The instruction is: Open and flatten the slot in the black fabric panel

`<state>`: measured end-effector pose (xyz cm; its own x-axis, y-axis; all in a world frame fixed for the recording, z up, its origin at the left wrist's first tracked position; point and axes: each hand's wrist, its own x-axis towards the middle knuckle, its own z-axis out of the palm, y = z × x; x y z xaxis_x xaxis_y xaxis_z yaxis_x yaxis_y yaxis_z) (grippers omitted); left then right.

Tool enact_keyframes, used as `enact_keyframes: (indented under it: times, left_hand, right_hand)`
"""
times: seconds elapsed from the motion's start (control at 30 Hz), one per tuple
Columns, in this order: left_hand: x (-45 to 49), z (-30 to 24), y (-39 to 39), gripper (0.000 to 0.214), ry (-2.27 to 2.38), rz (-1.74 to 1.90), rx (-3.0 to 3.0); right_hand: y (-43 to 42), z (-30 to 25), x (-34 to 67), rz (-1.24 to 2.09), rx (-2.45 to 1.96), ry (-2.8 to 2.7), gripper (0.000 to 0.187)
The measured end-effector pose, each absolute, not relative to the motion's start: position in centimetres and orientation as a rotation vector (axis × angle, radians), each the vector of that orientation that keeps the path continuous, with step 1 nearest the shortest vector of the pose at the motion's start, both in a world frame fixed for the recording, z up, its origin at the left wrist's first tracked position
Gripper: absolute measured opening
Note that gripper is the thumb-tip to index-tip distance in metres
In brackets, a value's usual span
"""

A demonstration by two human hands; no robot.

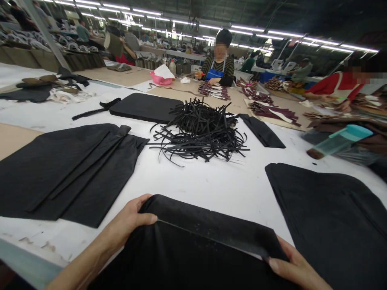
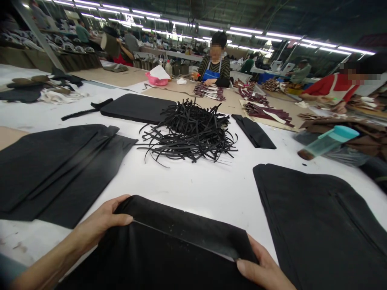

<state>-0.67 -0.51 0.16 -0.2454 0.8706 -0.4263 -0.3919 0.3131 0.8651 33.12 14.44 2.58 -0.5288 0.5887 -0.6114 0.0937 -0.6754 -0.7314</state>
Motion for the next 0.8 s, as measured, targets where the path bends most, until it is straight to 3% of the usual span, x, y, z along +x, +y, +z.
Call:
enact_keyframes:
  times: [0.17,0.5,0.67,0.8]
  left_hand:
    - [-1.7,0.1,0.0,0.046,1.318,1.212,0.513]
    - [-3.1,-0.8,-1.4,0.034,2.325,1.057,0.939]
    - [-1.5,-1.6,-2.9,0.033,2.696,0.616,1.732]
    - [0.6,-2.6,-3.9,0.047,2.523,0.419,2.275]
  right_hand:
    - [15.8,1.8,30.6,2.178,-1.277,-1.371,0.051]
    - [16.2,1.0,31.1,2.215,-1.24,-1.522,0.053]
    - [16.6,0.0,31.6,2.123,-1.27,-1.638,0.048]
    - [17.1,-1.0,32.1,1.946,-1.319,-1.8,0.045]
